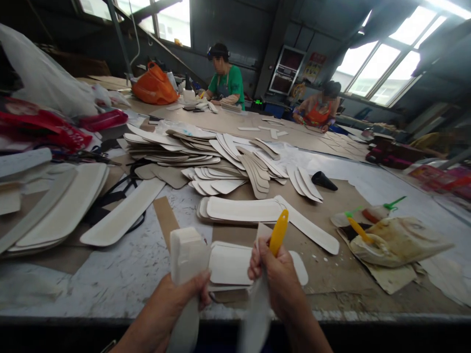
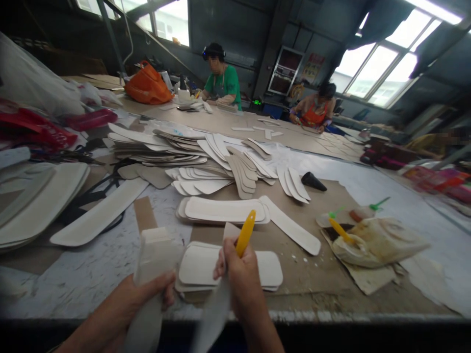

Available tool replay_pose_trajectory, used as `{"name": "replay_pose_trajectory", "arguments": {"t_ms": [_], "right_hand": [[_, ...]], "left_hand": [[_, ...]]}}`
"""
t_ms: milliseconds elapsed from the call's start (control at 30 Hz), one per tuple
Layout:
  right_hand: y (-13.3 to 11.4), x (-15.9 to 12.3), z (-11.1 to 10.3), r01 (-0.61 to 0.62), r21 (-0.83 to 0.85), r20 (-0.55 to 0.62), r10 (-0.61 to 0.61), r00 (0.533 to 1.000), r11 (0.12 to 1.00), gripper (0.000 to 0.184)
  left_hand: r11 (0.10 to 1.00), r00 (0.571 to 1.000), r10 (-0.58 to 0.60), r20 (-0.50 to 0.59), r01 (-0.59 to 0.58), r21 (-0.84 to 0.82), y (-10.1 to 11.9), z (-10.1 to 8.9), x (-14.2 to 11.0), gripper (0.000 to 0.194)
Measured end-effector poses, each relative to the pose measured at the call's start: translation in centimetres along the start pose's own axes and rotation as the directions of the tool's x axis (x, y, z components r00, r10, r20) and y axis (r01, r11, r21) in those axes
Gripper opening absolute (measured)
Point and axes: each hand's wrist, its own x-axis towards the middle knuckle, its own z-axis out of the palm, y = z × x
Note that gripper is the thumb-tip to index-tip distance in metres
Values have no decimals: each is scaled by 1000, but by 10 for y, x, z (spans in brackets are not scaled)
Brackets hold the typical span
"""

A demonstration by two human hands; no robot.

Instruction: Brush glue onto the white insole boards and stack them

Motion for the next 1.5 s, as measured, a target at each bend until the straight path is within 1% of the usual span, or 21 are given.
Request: {"name": "replay_pose_trajectory", "arguments": {"t_ms": [33,100,133,200,267,333,400,467,500,600,667,833,900,1000,1167,1300,1500], "right_hand": [[-6,2,-10,-39,-42,52,41,998,998,41],[-16,5,-29,-93,-241,125,125,984,966,40],[-18,8,-37,-90,-363,155,156,976,928,38],[-17,14,-44,-40,-558,220,194,956,829,35],[-13,21,-41,19,-653,306,240,921,757,32],[-8,30,-31,45,-688,371,298,879,724,29],[-6,39,-20,56,-718,401,346,848,693,26],[-6,47,-10,79,-772,395,380,836,630,24],[-7,50,-6,97,-806,385,393,835,583,23],[-10,57,5,165,-899,343,420,840,405,24],[-11,59,10,190,-925,325,430,842,329,22],[-11,59,13,231,-942,316,421,850,242,15],[-10,59,13,263,-944,323,415,850,197,15],[-10,59,12,289,-945,327,413,850,154,17],[-11,59,14,307,-943,332,410,850,126,20],[-10,59,15,339,-934,357,401,844,118,22],[-10,54,17,355,-929,367,379,850,105,24]], "left_hand": [[999,999,15,-43,-14,31,0,-4,4,34],[996,995,34,-95,-26,86,3,-12,12,29],[994,995,22,-95,-11,111,4,-14,17,29],[987,998,-8,-58,17,158,7,-15,25,31],[981,999,-25,-22,29,192,9,-13,34,30],[971,999,-46,-2,45,236,10,-10,42,29],[957,997,-72,5,67,281,10,-7,48,26],[948,996,-85,17,75,310,11,-6,52,24],[945,996,-88,26,75,317,12,-6,53,23],[941,995,-92,45,72,332,15,-8,52,21],[937,994,-100,45,79,341,17,-8,52,22],[929,991,-136,22,120,350,20,-5,53,26],[927,990,-143,13,129,353,21,-3,53,26],[925,990,-143,12,129,357,22,-3,53,25],[929,992,-128,17,114,352,20,-4,53,27],[936,993,-117,20,104,337,13,-4,56,34],[922,998,-55,5,49,384,5,-2,60,27]]}}
